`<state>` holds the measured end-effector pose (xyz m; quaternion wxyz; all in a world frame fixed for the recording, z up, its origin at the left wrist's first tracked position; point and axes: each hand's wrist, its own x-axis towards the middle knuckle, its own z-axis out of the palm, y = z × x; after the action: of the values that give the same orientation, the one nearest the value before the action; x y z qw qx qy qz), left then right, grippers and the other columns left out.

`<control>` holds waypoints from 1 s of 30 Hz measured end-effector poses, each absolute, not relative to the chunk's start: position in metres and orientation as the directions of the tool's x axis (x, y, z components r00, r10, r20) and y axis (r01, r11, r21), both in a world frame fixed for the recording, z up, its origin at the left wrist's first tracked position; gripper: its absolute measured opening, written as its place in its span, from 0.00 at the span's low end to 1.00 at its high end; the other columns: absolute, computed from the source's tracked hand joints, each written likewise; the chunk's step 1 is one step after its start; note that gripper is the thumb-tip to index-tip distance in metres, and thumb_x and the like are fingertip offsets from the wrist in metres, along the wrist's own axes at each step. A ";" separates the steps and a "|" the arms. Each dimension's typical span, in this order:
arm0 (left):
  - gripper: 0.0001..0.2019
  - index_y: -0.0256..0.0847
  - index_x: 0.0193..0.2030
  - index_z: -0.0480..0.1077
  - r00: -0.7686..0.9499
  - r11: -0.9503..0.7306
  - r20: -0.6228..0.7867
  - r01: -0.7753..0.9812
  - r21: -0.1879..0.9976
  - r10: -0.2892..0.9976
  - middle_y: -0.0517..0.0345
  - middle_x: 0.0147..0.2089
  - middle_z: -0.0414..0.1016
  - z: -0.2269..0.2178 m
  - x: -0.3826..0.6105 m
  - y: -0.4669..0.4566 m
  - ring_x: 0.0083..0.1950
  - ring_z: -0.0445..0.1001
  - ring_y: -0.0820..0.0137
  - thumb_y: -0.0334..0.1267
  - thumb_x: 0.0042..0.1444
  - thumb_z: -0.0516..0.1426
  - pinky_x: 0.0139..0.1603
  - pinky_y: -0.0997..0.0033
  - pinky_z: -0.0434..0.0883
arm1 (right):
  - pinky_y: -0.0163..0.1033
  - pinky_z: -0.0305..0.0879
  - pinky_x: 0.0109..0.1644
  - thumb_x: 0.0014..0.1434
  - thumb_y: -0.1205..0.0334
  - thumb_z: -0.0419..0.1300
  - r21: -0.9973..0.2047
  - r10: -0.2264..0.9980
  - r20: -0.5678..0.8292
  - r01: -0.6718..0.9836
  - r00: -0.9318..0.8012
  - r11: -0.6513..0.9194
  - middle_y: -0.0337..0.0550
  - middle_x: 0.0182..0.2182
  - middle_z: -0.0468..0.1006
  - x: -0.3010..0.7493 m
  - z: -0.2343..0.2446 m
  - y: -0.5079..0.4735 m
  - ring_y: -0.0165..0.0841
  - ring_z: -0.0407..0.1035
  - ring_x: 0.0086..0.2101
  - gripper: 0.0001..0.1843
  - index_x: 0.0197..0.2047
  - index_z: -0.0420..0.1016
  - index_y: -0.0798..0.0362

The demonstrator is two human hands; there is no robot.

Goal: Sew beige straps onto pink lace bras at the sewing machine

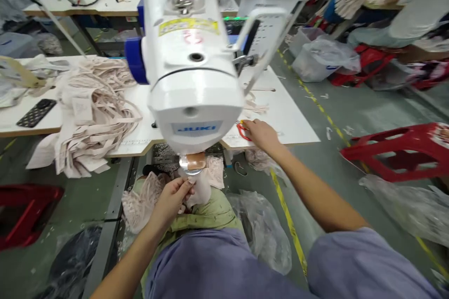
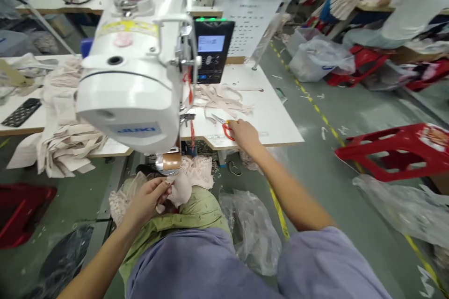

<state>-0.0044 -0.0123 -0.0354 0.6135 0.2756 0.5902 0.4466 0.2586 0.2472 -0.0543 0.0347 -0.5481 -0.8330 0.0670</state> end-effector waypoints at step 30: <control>0.11 0.38 0.25 0.68 -0.008 0.480 -0.528 -0.405 0.779 0.849 0.61 0.25 0.65 -0.036 -0.018 -0.028 0.21 0.54 0.79 0.41 0.54 0.57 0.23 0.75 0.51 | 0.39 0.71 0.29 0.66 0.58 0.56 -0.623 0.720 -0.058 0.589 -0.691 0.515 0.46 0.44 0.78 0.247 -0.028 0.024 0.33 0.73 0.30 0.14 0.55 0.70 0.44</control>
<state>-0.0184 -0.0276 -0.0359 0.6729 0.2075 0.5358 0.4659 0.2472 0.0235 -0.0284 0.1046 -0.3787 -0.8641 0.3146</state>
